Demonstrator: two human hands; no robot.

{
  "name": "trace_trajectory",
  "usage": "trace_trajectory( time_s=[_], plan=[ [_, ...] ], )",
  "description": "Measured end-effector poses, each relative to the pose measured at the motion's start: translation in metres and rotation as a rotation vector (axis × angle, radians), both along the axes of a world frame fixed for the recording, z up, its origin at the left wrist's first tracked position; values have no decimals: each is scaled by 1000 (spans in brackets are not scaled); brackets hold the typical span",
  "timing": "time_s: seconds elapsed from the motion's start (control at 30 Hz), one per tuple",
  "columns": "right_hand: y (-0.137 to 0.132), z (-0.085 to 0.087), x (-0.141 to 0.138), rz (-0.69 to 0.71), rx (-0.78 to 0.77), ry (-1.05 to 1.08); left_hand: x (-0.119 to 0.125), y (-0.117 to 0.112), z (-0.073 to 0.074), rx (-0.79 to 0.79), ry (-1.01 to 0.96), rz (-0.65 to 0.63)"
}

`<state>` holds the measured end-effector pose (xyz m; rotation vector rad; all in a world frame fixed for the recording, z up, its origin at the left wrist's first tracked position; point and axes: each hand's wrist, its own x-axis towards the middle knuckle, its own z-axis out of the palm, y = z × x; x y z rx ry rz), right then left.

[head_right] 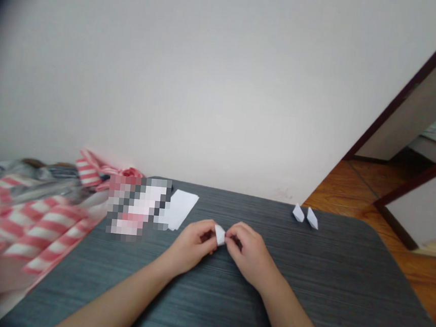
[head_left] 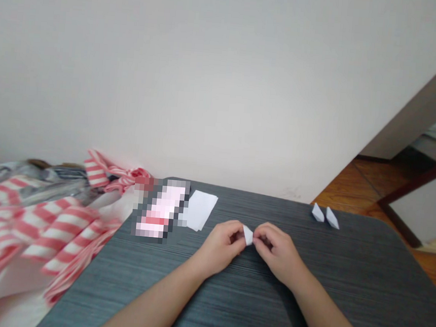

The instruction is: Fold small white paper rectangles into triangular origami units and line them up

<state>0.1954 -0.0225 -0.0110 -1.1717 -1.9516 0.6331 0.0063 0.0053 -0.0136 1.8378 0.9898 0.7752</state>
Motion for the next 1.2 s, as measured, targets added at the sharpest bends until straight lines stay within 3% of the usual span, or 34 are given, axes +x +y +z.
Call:
trace_trajectory(
  time_s=[0.27, 0.47, 0.7, 0.77, 1.0, 1.2],
  plan=[
    [-1, 2, -1, -7, 0, -7, -1, 0, 2, 34, 20, -10],
    [-1, 3, 1, -60, 51, 33, 0, 0, 1, 153, 64, -35],
    [0, 0, 2, 40, 114, 7, 0, -4, 2, 241, 129, -124],
    [1, 1, 3, 19, 120, 31, 0, -5, 3, 239, 114, -92],
    [4, -2, 11, -137, 108, 51, -2, -1, -2, 179, 6, 223],
    [5, -1, 12, -148, 75, 18, -2, 0, -3, 79, 34, 184]
  ],
)
